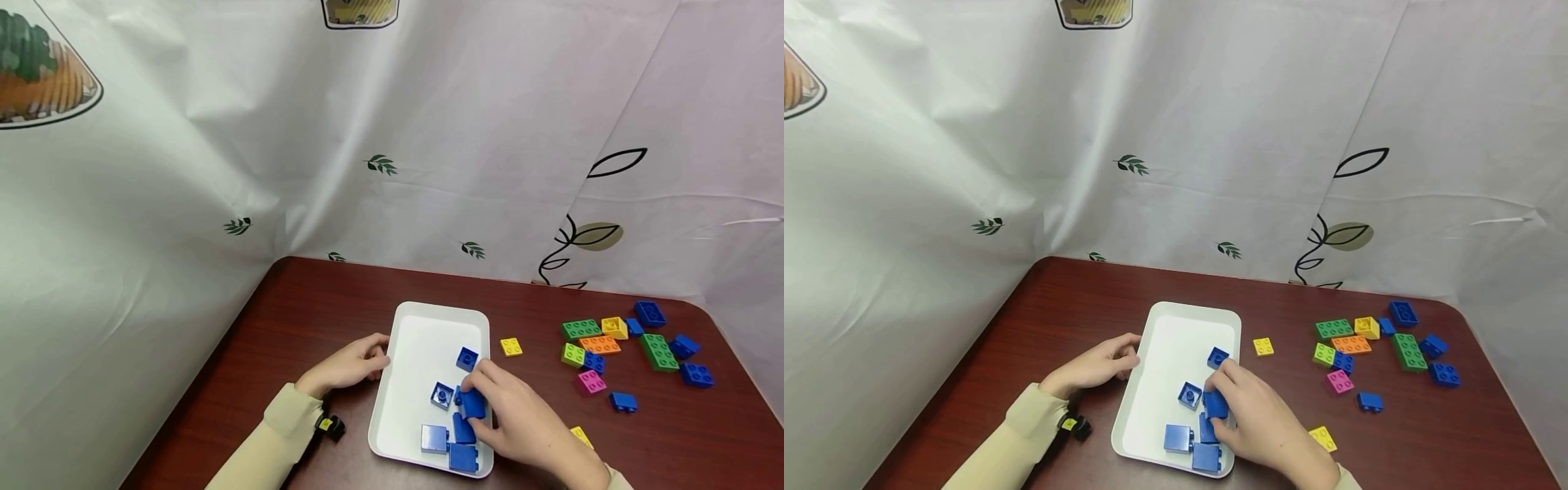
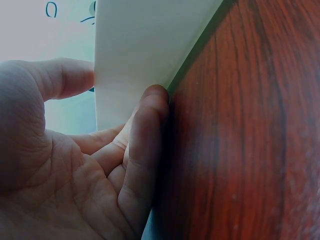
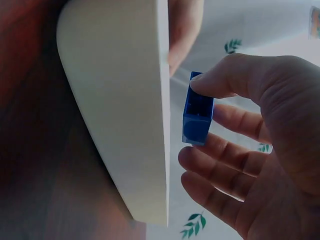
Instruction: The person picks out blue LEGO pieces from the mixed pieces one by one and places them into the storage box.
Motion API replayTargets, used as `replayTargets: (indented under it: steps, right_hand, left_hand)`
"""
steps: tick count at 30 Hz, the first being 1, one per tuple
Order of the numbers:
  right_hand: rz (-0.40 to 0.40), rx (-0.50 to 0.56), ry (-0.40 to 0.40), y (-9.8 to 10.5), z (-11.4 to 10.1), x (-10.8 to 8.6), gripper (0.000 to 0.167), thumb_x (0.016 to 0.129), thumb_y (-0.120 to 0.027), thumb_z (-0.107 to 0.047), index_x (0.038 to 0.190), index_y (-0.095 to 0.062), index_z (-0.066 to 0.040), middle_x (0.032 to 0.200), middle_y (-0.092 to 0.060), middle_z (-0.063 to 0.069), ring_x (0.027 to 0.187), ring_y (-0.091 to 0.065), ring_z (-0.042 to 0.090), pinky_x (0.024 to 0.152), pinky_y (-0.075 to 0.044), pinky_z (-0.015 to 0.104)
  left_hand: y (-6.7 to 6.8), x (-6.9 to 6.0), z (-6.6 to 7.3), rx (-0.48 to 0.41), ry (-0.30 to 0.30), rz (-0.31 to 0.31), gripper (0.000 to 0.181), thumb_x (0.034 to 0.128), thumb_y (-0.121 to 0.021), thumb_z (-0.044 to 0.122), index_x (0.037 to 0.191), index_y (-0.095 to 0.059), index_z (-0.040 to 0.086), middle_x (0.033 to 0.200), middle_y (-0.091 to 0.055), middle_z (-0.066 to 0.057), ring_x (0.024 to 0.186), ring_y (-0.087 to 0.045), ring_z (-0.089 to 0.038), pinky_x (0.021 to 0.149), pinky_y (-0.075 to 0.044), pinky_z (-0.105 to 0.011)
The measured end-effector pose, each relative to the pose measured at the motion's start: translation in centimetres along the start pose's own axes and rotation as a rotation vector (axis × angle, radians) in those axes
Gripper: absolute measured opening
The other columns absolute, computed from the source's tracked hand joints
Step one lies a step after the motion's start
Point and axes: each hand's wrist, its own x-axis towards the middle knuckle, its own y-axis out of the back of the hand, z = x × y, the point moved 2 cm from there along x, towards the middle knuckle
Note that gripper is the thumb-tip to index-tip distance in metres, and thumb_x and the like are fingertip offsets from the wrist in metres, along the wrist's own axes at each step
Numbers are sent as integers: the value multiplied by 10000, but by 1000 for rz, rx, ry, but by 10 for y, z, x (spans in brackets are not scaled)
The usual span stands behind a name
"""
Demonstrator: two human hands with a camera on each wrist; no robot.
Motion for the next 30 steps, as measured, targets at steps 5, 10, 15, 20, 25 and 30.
replayTargets:
  steps: [5, 10, 15, 20, 25, 30]
  right_hand:
    - [-4, -38, 29, -3, -5, -1, 521, 798, -841, -432, 1239, -610, -279, 1201, -523, -162, 1039, -529, 30, 912, -544, 366]
    - [-7, -66, 11, -2, -6, -3, 662, 781, -826, -526, 1348, -581, -288, 1343, -498, -137, 1169, -513, 65, 974, -512, 438]
    - [6, -80, 0, 2, -4, -4, 691, 769, -832, -535, 1366, -571, -304, 1358, -495, -134, 1182, -508, 65, 971, -513, 440]
    - [53, -93, -5, 9, 2, -5, 700, 748, -860, -507, 1359, -565, -335, 1320, -498, -158, 1123, -512, 25, 935, -531, 401]
    - [77, -124, -66, 20, 12, -5, 687, 735, -877, -474, 1333, -603, -274, 1311, -537, -86, 1148, -561, 122, 929, -533, 472]
    - [131, -166, -97, 29, 28, -5, 683, 713, -899, -448, 1291, -634, -199, 1275, -568, -18, 1116, -585, 192, 910, -535, 500]
  left_hand:
    - [0, 0, 1, -1, -5, -4, 435, 1009, -571, 162, 1422, -499, 46, 794, -611, -68, 709, -570, -188, 638, -459, -271]
    - [1, 0, 0, 4, -8, -3, 435, 1011, -566, 166, 1423, -499, 45, 794, -611, -69, 707, -569, -187, 636, -456, -270]
    - [1, 0, 1, 8, -6, -3, 429, 1012, -567, 171, 1418, -503, 45, 792, -609, -65, 703, -567, -183, 632, -454, -267]
    - [1, 0, 1, 3, -5, -5, 425, 1012, -568, 167, 1414, -504, 46, 798, -614, -79, 707, -569, -189, 636, -455, -268]
    - [1, -1, 2, 4, -1, -4, 428, 1010, -570, 163, 1417, -504, 50, 800, -616, -77, 711, -576, -190, 644, -463, -271]
    - [0, 0, 0, 5, 3, -4, 439, 1011, -570, 160, 1426, -495, 41, 796, -611, -64, 712, -575, -190, 643, -463, -276]
